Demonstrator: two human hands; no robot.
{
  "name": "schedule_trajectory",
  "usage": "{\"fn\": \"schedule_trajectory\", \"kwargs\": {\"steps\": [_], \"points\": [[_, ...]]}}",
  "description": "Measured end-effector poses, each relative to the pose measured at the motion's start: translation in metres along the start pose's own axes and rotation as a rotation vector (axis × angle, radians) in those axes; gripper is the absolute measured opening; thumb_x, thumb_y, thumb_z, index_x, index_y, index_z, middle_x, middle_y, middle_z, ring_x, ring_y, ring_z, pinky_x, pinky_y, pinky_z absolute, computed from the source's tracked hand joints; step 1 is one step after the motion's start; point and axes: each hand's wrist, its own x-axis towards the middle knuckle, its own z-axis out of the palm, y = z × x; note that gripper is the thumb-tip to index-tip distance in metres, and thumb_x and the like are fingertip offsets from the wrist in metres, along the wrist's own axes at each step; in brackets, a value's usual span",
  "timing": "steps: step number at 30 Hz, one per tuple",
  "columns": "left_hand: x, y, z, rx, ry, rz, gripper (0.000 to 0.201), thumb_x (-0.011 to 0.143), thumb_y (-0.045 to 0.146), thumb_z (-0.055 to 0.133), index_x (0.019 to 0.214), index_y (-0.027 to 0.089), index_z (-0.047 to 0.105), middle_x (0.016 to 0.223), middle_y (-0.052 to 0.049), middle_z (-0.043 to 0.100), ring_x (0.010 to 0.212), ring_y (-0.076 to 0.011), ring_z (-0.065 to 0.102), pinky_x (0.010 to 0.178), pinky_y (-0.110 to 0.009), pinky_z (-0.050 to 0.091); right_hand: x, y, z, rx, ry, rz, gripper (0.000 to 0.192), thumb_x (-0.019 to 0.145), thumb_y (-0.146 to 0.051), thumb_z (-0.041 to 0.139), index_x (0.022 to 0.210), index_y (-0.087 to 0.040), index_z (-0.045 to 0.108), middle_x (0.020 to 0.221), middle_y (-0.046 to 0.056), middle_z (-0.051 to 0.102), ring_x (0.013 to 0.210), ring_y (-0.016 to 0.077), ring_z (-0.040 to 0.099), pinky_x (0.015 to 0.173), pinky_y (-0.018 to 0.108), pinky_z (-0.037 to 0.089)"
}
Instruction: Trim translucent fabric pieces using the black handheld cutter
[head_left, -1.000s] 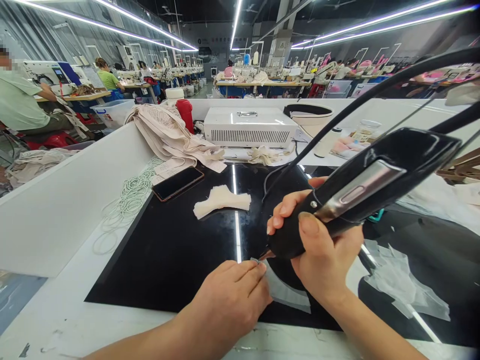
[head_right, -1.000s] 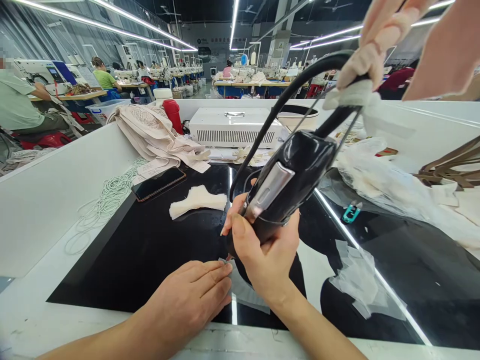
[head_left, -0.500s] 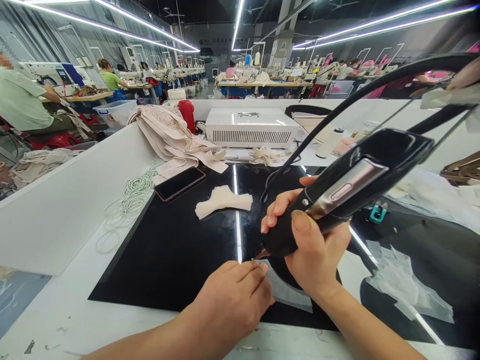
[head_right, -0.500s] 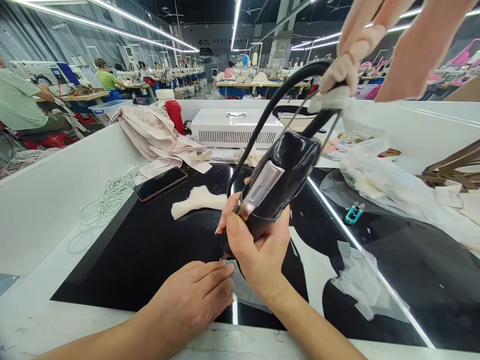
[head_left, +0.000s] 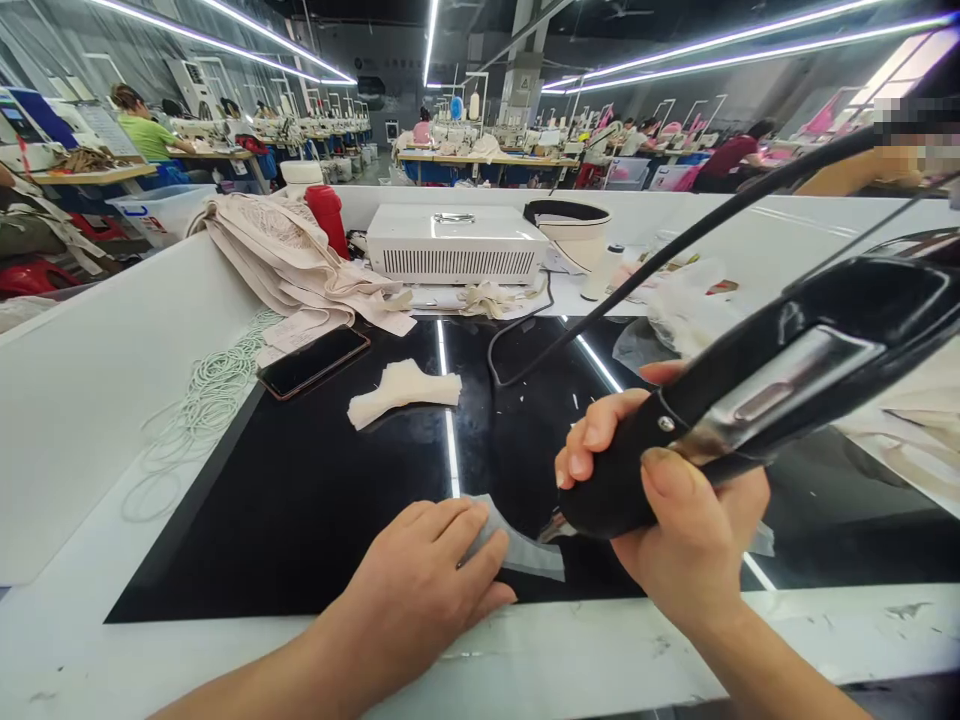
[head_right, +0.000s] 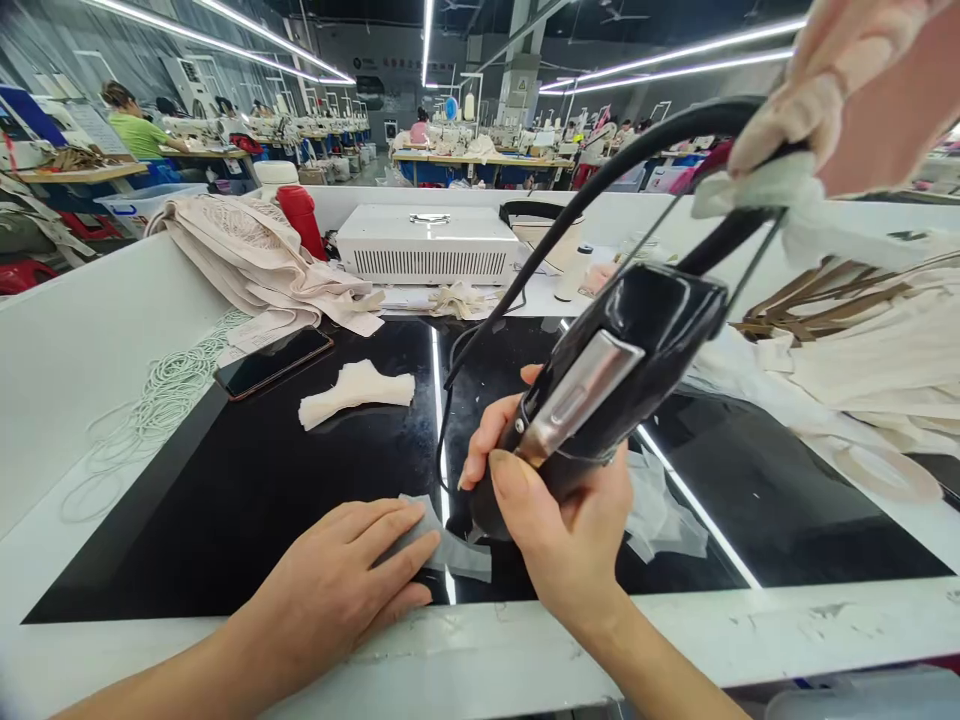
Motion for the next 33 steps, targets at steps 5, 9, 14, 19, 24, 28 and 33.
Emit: {"fn": "schedule_trajectory", "kwargs": {"steps": [5,9,14,19,24,28,33], "points": [[0.0,-0.002,-0.002,0.012,0.023,0.012,0.038,0.124,0.035,0.039,0.119,0.016,0.071,0.118,-0.01,0.082,0.103,-0.0257,0.081,0.075,-0.039,0.065,-0.014,-0.018,-0.011,0.007,-0.023,0.012,0.04,0.095,-0.042,0.091,0.125,-0.028,0.069,0.084,-0.003,0.072,0.061,0.0162,0.068,0.053,0.031,0.061],[0.0,-0.004,-0.003,0.016,-0.012,0.029,0.028,0.121,0.029,0.047,0.121,0.016,0.072,0.12,-0.01,0.082,0.105,-0.0248,0.079,0.078,-0.038,0.064,-0.019,-0.023,-0.013,0.027,-0.003,-0.018,0.039,0.095,-0.042,0.09,0.125,-0.028,0.069,0.083,-0.002,0.073,0.06,0.0169,0.067,0.052,0.031,0.061],[0.002,-0.008,-0.004,0.021,-0.058,0.016,0.019,0.115,0.02,0.055,0.121,0.017,0.073,0.121,-0.01,0.081,0.109,-0.0249,0.078,0.082,-0.038,0.064,-0.019,-0.014,-0.011,0.032,0.023,-0.034,0.04,0.095,-0.041,0.09,0.126,-0.029,0.068,0.083,-0.003,0.072,0.059,0.0168,0.067,0.051,0.032,0.061],[0.009,-0.008,-0.007,0.021,-0.047,0.009,0.019,0.116,0.018,0.053,0.119,0.017,0.072,0.12,-0.009,0.082,0.108,-0.0242,0.078,0.084,-0.038,0.064,-0.019,-0.006,-0.009,0.047,0.046,-0.044,0.044,0.093,-0.042,0.092,0.127,-0.03,0.067,0.084,-0.003,0.072,0.059,0.0174,0.068,0.05,0.032,0.059],[0.02,0.002,-0.002,-0.004,-0.075,0.02,0.017,0.118,0.022,0.055,0.118,0.016,0.071,0.111,-0.006,0.08,0.103,-0.0231,0.077,0.085,-0.038,0.063,-0.019,-0.004,-0.01,0.069,0.038,-0.04,0.044,0.093,-0.041,0.093,0.128,-0.03,0.067,0.085,-0.003,0.073,0.06,0.0171,0.069,0.053,0.031,0.06],[0.028,0.009,0.009,-0.063,-0.113,-0.025,0.014,0.114,0.029,0.067,0.115,0.016,0.073,0.101,-0.003,0.076,0.096,-0.0229,0.074,0.084,-0.038,0.063,-0.02,-0.005,-0.01,0.047,0.056,-0.028,0.044,0.092,-0.041,0.093,0.126,-0.03,0.068,0.084,-0.003,0.072,0.06,0.0175,0.068,0.053,0.032,0.06],[0.027,0.011,0.017,-0.164,-0.079,-0.094,0.01,0.112,0.026,0.071,0.109,0.018,0.076,0.1,-0.001,0.076,0.091,-0.0205,0.072,0.081,-0.035,0.06,-0.02,-0.006,-0.011,0.047,0.075,-0.019,0.046,0.091,-0.043,0.095,0.126,-0.03,0.068,0.084,-0.003,0.072,0.059,0.0171,0.068,0.051,0.032,0.06]]}}
